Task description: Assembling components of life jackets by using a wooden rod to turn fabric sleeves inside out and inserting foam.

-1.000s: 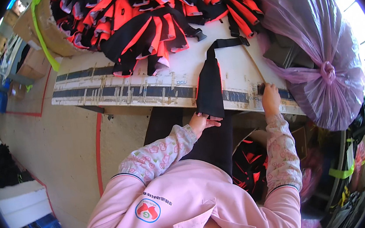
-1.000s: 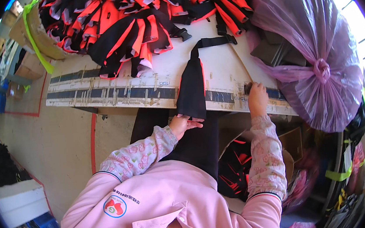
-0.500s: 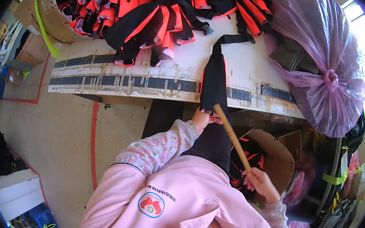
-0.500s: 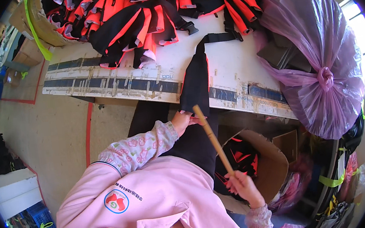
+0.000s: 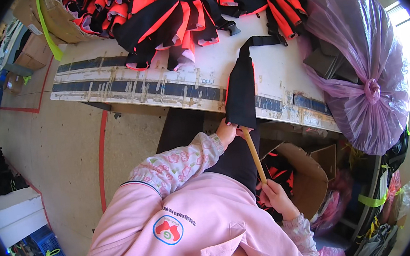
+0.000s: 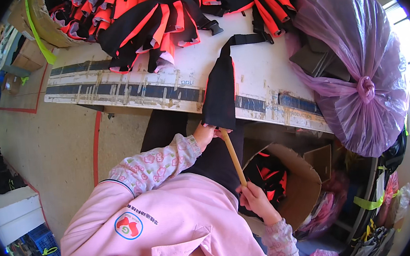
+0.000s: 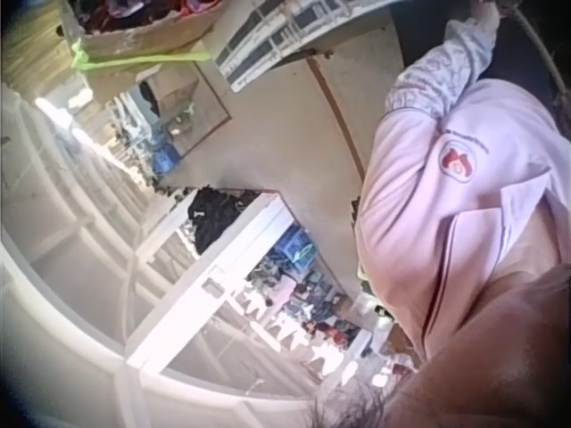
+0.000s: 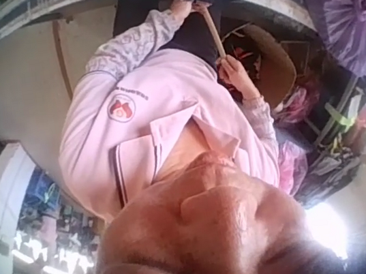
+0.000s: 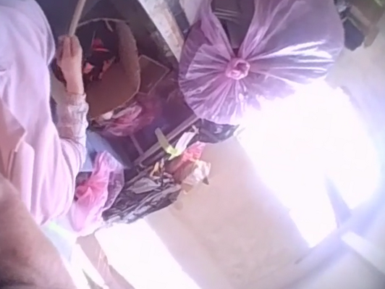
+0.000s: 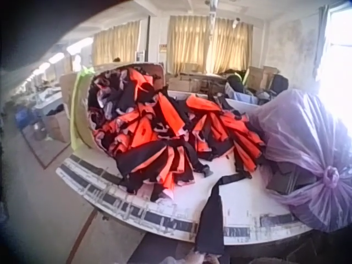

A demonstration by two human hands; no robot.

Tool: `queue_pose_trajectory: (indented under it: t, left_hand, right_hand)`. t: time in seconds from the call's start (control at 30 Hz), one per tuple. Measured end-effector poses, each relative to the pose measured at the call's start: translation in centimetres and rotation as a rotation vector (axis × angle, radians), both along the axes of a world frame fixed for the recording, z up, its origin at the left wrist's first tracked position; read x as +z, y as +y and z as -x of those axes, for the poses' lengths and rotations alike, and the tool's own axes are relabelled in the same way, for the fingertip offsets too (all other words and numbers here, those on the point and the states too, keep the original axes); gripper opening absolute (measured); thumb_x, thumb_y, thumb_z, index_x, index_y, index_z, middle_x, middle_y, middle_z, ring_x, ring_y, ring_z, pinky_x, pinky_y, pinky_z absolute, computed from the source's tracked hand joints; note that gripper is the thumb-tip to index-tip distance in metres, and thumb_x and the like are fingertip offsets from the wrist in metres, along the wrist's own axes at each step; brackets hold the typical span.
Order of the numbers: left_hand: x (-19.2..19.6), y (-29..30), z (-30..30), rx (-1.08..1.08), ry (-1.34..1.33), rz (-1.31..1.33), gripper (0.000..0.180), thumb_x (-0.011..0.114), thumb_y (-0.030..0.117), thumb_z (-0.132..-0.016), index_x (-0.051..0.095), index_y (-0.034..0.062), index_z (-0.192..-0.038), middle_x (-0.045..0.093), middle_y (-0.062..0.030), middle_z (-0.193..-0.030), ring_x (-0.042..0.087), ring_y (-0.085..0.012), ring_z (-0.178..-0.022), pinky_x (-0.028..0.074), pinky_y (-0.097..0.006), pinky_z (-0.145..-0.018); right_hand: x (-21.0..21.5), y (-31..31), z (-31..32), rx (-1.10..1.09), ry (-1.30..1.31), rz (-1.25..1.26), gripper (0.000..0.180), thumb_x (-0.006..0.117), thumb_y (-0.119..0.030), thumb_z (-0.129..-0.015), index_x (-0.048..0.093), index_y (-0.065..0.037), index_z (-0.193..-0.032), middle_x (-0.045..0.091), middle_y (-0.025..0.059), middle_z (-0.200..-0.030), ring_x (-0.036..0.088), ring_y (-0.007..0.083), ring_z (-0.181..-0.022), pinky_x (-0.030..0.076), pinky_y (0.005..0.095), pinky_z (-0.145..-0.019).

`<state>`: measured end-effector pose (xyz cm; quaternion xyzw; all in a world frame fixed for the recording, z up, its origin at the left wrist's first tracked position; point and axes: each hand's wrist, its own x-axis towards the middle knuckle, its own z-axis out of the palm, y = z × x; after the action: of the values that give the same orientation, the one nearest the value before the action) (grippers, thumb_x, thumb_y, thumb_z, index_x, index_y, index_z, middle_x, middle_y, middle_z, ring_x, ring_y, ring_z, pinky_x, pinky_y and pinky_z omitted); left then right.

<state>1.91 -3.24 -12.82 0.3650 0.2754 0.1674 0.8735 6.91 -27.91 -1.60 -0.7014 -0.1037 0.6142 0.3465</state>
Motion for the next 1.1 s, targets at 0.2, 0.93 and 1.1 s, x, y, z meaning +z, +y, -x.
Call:
queue_pose_trajectory:
  t: [0.2, 0.93, 1.1]
  left_hand:
    - [0.5, 0.0, -0.1, 0.013, 0.164, -0.096, 0.025, 0.038, 0.013, -0.093, 0.060, 0.0020, -0.090, 0.064, -0.0124, -0.081, 0.059, -0.0194, -0.058, 0.050, -0.030, -0.042]
    - [-0.4, -1.2, -1.0, 0.026, 0.101, -0.105, 0.029, 0.041, 0.025, -0.095, 0.057, 0.0031, -0.085, 0.065, -0.0116, -0.079, 0.060, -0.0176, -0.058, 0.046, -0.026, -0.038]
    - [-2.1, -1.5, -1.2, 0.086, 0.062, -0.027, 0.027, 0.042, 0.024, -0.095, 0.058, 0.0025, -0.094, 0.066, -0.0138, -0.092, 0.063, -0.0195, -0.065, 0.049, -0.030, -0.051]
  right_hand:
    - [-1.5, 9.8, -0.2, -0.069, -0.111, -0.064, 0.021, 0.039, -0.021, -0.096, 0.052, -0.006, -0.089, 0.044, -0.0013, -0.054, 0.032, 0.0060, -0.037, 0.024, 0.0208, -0.034]
    - [-1.0, 6.2, 4.3, -0.472, 0.328, -0.266, 0.020, 0.040, -0.022, -0.097, 0.049, -0.005, -0.092, 0.039, -0.0007, -0.054, 0.029, 0.0075, -0.036, 0.024, 0.0230, -0.034]
    - [-1.5, 9.3, 4.3, -0.599, 0.412, -0.266, 0.019, 0.041, -0.023, -0.096, 0.049, -0.006, -0.092, 0.039, -0.0024, -0.058, 0.029, 0.0063, -0.040, 0.022, 0.0212, -0.036]
